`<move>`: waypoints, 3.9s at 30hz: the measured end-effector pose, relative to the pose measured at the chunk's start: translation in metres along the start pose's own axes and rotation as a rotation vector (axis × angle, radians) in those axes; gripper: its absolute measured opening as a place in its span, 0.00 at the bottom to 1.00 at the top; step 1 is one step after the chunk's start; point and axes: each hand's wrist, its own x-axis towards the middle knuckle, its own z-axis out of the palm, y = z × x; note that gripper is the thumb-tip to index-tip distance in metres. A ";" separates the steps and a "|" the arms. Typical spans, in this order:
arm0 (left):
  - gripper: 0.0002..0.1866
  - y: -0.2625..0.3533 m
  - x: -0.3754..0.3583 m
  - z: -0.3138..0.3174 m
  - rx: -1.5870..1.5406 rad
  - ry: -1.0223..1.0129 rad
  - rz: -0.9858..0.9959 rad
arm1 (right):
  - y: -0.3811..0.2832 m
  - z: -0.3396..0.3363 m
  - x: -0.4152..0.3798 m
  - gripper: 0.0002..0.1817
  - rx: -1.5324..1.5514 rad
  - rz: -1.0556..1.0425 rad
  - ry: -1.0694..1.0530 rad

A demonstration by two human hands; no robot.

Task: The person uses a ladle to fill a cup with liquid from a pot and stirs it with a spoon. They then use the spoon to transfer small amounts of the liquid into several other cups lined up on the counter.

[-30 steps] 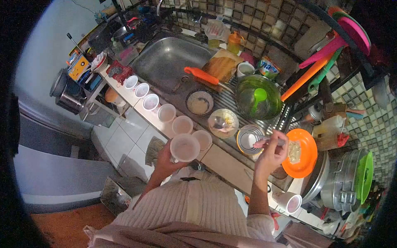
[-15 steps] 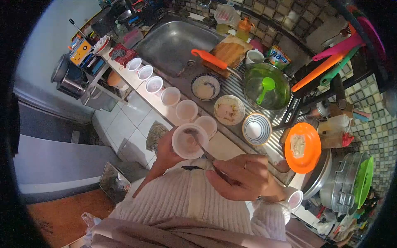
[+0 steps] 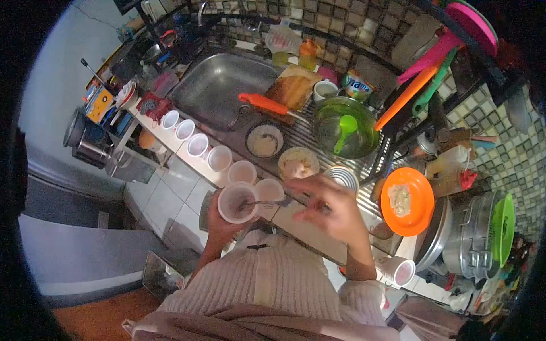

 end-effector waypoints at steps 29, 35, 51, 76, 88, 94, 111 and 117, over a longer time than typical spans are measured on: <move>0.39 0.036 0.103 0.013 0.179 -0.192 0.147 | 0.164 -0.033 0.060 0.10 -0.601 0.470 0.868; 0.34 0.040 0.147 0.035 0.178 -0.341 0.134 | 0.199 -0.023 0.038 0.09 -0.446 0.479 1.097; 0.34 -0.025 0.176 0.077 0.084 -0.345 0.065 | 0.093 -0.006 0.038 0.10 -0.021 0.365 1.205; 0.31 -0.053 0.196 0.099 0.217 -0.374 0.205 | 0.071 0.016 0.012 0.04 -0.374 -0.139 1.173; 0.32 -0.033 0.198 0.093 0.146 -0.318 0.111 | 0.161 0.006 0.012 0.10 -0.558 0.306 1.070; 0.30 -0.033 0.200 0.086 0.246 -0.412 0.074 | 0.131 0.004 0.023 0.13 -0.038 0.395 1.234; 0.33 -0.042 0.196 0.102 0.393 -0.478 0.138 | 0.052 0.002 0.036 0.04 -0.413 0.143 1.000; 0.33 -0.055 0.202 0.099 0.307 -0.450 0.198 | 0.070 0.013 0.023 0.07 -0.394 -0.172 1.086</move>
